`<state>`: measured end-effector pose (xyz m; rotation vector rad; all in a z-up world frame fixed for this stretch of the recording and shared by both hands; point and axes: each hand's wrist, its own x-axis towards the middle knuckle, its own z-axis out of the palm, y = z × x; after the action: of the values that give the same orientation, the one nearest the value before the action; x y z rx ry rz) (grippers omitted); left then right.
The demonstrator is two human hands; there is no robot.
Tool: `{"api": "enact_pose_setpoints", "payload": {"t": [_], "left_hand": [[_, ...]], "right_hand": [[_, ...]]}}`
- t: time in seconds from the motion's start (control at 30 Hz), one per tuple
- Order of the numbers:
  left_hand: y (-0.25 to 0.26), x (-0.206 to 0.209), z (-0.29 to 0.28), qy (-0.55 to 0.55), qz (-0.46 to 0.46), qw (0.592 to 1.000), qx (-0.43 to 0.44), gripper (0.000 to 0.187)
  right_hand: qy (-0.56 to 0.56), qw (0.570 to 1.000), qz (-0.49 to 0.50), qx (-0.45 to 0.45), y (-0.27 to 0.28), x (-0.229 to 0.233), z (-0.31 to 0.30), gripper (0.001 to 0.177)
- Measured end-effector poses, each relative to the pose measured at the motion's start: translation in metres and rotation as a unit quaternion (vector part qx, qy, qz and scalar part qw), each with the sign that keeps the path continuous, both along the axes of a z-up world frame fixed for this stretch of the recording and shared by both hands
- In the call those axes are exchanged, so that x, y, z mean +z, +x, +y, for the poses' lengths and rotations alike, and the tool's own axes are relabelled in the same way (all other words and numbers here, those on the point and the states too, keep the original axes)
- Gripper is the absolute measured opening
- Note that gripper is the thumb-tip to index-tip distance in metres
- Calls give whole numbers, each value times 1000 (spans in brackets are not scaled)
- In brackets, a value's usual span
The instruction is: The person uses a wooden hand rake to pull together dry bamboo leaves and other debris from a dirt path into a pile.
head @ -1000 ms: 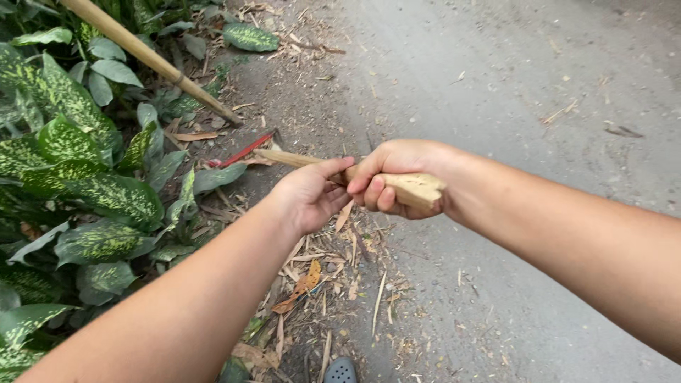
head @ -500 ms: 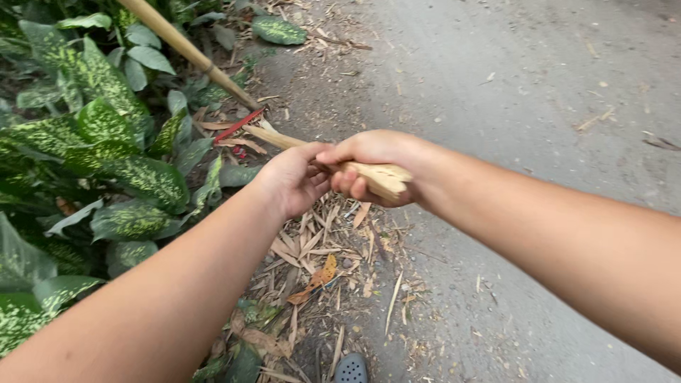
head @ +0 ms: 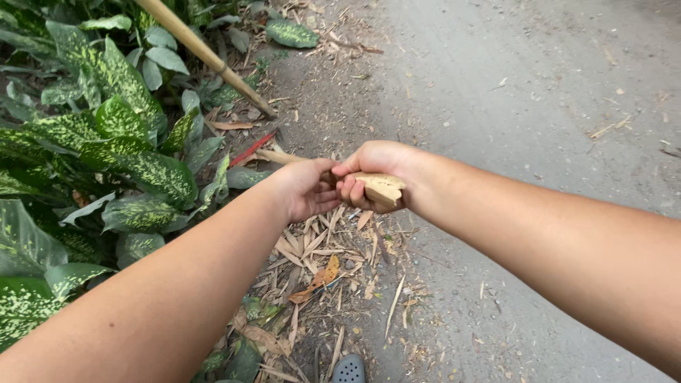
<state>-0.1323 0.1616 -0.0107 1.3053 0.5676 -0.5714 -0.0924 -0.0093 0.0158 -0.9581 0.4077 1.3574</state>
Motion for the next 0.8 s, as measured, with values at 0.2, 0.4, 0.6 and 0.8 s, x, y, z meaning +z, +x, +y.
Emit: {"api": "enact_pose_setpoints", "payload": {"t": [0.2,0.4,0.6,0.8], "left_hand": [[-26,-2,-37,30,16,999,-20,35],[-74,3,-94,24,24,999,-15,36],[-121,1,-153,-39,21,999,23,31],[-143,-22,-189,-123,-62,987,79,22]], "right_hand": [[-22,1000,-8,21,-29,-7,-37,13],[-26,999,-14,22,-78,-4,-92,12],[-51,996,-51,55,-138,21,-149,17],[-68,993,-68,74,-186,57,-179,18]]}}
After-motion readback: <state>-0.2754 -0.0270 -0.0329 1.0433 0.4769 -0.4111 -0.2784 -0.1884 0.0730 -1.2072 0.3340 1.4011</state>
